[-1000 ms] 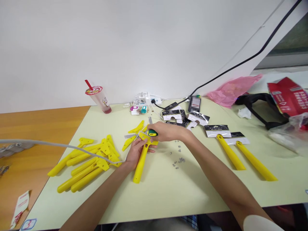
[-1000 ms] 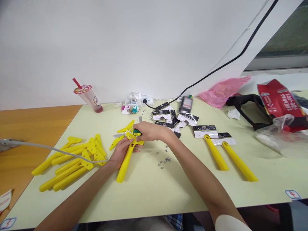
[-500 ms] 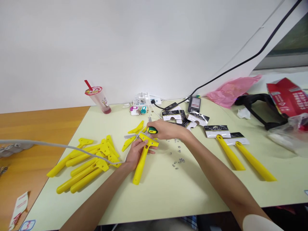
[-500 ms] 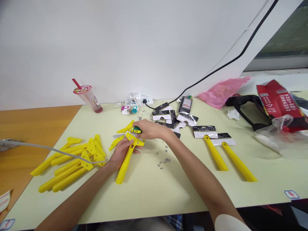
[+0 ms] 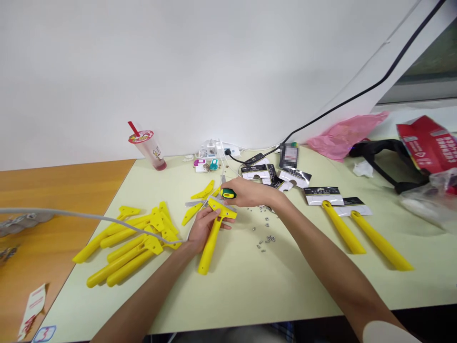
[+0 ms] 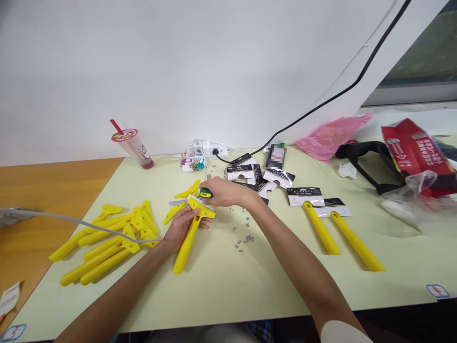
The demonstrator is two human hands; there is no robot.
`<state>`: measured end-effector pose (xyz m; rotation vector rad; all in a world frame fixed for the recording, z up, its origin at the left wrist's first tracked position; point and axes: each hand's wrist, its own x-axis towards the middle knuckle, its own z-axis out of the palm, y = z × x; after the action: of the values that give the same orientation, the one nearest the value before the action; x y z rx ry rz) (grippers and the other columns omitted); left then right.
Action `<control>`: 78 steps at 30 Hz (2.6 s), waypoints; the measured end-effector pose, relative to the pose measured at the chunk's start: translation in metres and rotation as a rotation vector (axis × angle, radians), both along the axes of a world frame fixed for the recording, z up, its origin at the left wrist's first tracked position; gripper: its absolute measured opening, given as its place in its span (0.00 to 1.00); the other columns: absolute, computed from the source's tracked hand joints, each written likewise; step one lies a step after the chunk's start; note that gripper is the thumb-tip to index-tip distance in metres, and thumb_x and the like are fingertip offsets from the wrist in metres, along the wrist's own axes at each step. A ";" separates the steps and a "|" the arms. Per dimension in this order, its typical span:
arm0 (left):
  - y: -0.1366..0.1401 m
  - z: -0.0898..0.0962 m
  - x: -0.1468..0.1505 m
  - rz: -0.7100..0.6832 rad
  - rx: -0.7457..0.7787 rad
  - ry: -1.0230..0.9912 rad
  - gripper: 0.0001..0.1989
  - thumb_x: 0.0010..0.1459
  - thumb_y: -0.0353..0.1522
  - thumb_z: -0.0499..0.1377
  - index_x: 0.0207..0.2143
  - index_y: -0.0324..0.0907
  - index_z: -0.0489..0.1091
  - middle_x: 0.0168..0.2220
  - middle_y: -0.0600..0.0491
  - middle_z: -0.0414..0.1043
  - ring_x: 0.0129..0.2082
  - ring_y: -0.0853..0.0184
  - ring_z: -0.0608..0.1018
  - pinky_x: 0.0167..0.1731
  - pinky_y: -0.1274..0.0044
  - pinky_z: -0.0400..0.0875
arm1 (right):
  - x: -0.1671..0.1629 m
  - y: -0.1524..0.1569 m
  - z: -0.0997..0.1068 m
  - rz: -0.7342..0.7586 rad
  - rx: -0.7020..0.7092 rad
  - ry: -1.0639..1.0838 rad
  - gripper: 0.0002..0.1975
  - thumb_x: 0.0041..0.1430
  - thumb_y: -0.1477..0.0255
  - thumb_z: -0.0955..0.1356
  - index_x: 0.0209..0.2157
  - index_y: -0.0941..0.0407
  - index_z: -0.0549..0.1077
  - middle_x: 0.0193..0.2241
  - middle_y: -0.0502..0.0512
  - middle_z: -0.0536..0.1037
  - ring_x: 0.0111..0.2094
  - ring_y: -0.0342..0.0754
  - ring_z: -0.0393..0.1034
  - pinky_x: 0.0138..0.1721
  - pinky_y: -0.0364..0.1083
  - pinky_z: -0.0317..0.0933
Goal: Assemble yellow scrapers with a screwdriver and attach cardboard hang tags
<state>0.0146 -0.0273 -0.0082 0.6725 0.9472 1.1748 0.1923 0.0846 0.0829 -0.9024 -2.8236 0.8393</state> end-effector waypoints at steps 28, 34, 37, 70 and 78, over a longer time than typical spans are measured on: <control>0.001 -0.001 0.000 -0.005 0.009 -0.011 0.22 0.50 0.41 0.76 0.39 0.36 0.77 0.41 0.40 0.85 0.41 0.48 0.88 0.38 0.64 0.85 | 0.005 0.004 -0.005 0.043 -0.030 0.000 0.09 0.60 0.72 0.71 0.32 0.54 0.66 0.30 0.50 0.74 0.29 0.45 0.63 0.30 0.46 0.47; 0.001 -0.003 -0.001 -0.002 0.008 -0.021 0.21 0.50 0.41 0.76 0.38 0.36 0.76 0.41 0.39 0.85 0.43 0.46 0.88 0.39 0.64 0.86 | 0.004 0.005 -0.008 0.031 -0.026 -0.003 0.09 0.62 0.70 0.71 0.32 0.54 0.67 0.29 0.50 0.74 0.28 0.45 0.62 0.30 0.46 0.46; 0.001 -0.002 -0.001 -0.005 0.011 -0.031 0.21 0.51 0.41 0.76 0.38 0.36 0.76 0.41 0.39 0.85 0.43 0.46 0.88 0.41 0.62 0.86 | 0.002 0.005 -0.007 0.024 -0.014 0.018 0.10 0.62 0.70 0.71 0.31 0.54 0.66 0.29 0.49 0.73 0.28 0.44 0.61 0.31 0.46 0.47; -0.004 0.003 0.001 -0.016 0.032 -0.074 0.21 0.52 0.42 0.76 0.38 0.36 0.76 0.39 0.39 0.85 0.46 0.43 0.87 0.49 0.56 0.83 | 0.005 -0.003 0.010 0.059 -0.084 -0.003 0.11 0.65 0.63 0.71 0.34 0.55 0.72 0.28 0.49 0.73 0.28 0.45 0.62 0.31 0.46 0.50; -0.004 0.001 0.003 0.004 0.047 -0.058 0.23 0.53 0.44 0.76 0.39 0.37 0.76 0.40 0.41 0.84 0.45 0.48 0.87 0.47 0.60 0.84 | -0.002 -0.004 0.005 0.042 -0.076 0.039 0.12 0.64 0.65 0.70 0.30 0.54 0.66 0.26 0.47 0.71 0.26 0.43 0.59 0.30 0.46 0.49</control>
<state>0.0175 -0.0316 -0.0071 0.6708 0.8744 1.2173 0.1904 0.0801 0.0881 -0.8295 -2.8038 0.9644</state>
